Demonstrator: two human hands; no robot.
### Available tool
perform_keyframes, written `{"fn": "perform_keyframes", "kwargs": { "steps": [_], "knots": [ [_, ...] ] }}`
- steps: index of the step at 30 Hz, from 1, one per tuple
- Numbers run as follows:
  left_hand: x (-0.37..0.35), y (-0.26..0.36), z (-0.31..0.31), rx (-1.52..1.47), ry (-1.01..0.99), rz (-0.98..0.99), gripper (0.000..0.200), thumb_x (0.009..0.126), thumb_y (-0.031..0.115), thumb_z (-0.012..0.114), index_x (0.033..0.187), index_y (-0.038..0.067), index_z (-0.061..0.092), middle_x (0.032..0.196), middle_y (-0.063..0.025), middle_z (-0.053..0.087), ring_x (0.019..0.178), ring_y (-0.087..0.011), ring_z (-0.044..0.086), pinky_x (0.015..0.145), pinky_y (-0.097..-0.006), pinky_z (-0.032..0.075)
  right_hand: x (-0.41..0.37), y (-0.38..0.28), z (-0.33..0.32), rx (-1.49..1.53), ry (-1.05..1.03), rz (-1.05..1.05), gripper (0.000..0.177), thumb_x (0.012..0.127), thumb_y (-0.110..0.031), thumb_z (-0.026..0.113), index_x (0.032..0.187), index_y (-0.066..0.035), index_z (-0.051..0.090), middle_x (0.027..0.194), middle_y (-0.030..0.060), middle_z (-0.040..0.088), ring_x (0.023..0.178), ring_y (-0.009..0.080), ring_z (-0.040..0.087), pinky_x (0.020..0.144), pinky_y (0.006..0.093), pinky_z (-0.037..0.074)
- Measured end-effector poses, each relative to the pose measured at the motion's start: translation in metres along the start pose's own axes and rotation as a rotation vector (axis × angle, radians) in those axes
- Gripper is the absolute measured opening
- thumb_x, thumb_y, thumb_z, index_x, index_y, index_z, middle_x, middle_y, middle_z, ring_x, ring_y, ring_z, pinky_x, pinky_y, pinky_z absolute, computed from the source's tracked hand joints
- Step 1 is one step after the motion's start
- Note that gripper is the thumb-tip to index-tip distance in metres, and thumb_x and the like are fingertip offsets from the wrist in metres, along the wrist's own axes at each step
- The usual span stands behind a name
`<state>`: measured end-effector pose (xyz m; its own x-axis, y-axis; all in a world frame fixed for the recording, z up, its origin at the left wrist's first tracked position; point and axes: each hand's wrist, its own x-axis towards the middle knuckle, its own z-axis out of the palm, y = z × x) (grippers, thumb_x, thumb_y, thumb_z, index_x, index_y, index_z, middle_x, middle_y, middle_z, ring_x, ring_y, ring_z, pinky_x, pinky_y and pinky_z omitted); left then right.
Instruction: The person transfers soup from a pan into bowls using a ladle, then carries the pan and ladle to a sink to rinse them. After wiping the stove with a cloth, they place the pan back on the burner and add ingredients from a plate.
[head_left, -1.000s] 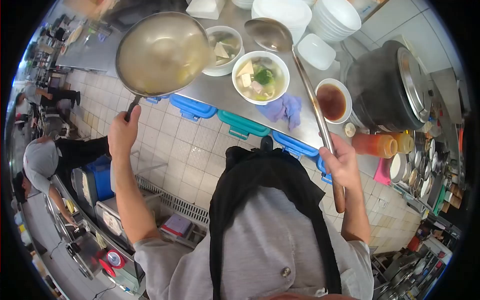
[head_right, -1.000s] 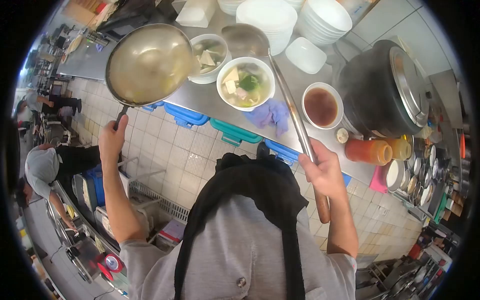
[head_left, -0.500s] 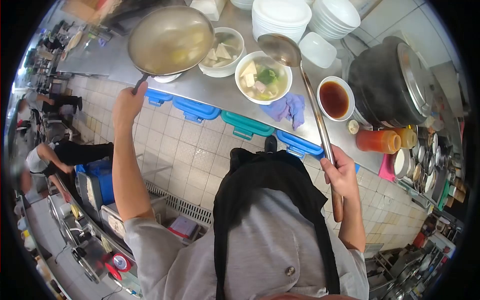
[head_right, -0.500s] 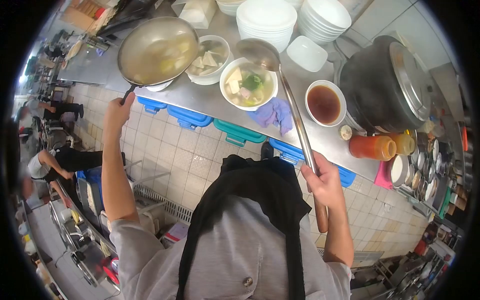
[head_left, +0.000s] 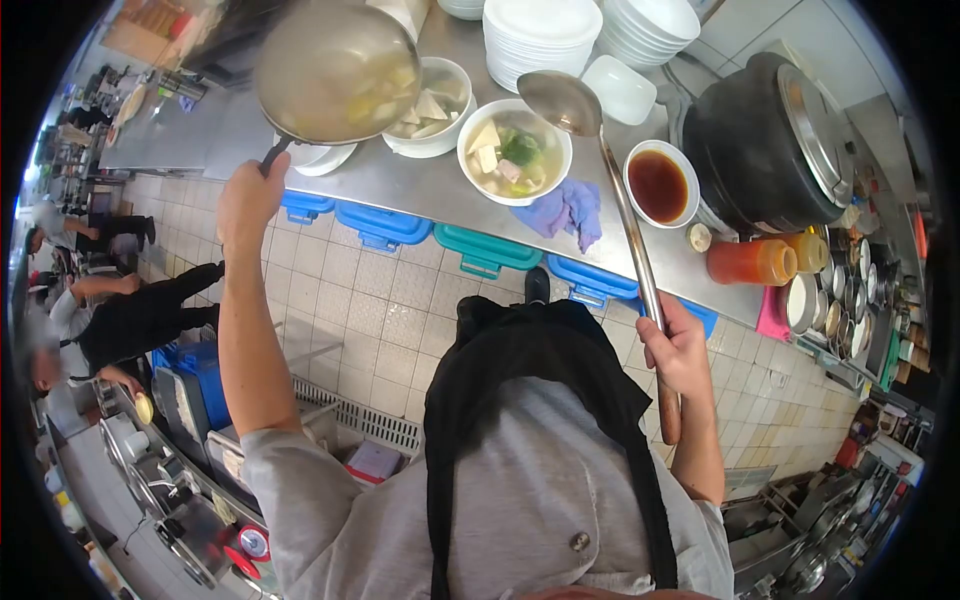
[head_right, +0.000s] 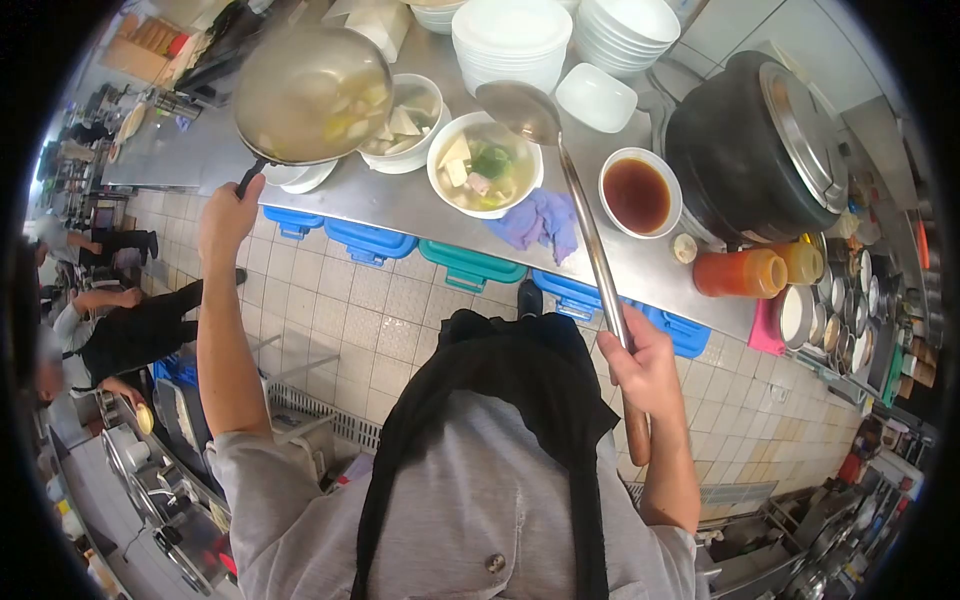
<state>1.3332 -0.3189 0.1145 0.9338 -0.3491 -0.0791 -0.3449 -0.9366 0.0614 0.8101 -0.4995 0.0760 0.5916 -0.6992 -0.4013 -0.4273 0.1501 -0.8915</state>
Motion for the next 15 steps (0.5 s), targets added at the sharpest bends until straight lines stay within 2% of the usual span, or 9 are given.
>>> {"fn": "perform_keyframes", "kwargs": {
  "steps": [15],
  "knots": [
    [0.0029,-0.0023,-0.0038,0.092,0.121,0.058,0.061,0.096,0.06,0.056,0.114,0.004,0.071,0.108,-0.0231,0.074,0.105,-0.0438,0.069,0.089,-0.0512,0.054,-0.0058,-0.0037,0.0096,0.023,0.029,0.002,0.037,0.097,-0.01,0.067,0.132,0.003,0.061,0.071,-0.0039,0.054,0.053,0.0043,0.049,0.047,0.0237,0.039]
  ]
}}
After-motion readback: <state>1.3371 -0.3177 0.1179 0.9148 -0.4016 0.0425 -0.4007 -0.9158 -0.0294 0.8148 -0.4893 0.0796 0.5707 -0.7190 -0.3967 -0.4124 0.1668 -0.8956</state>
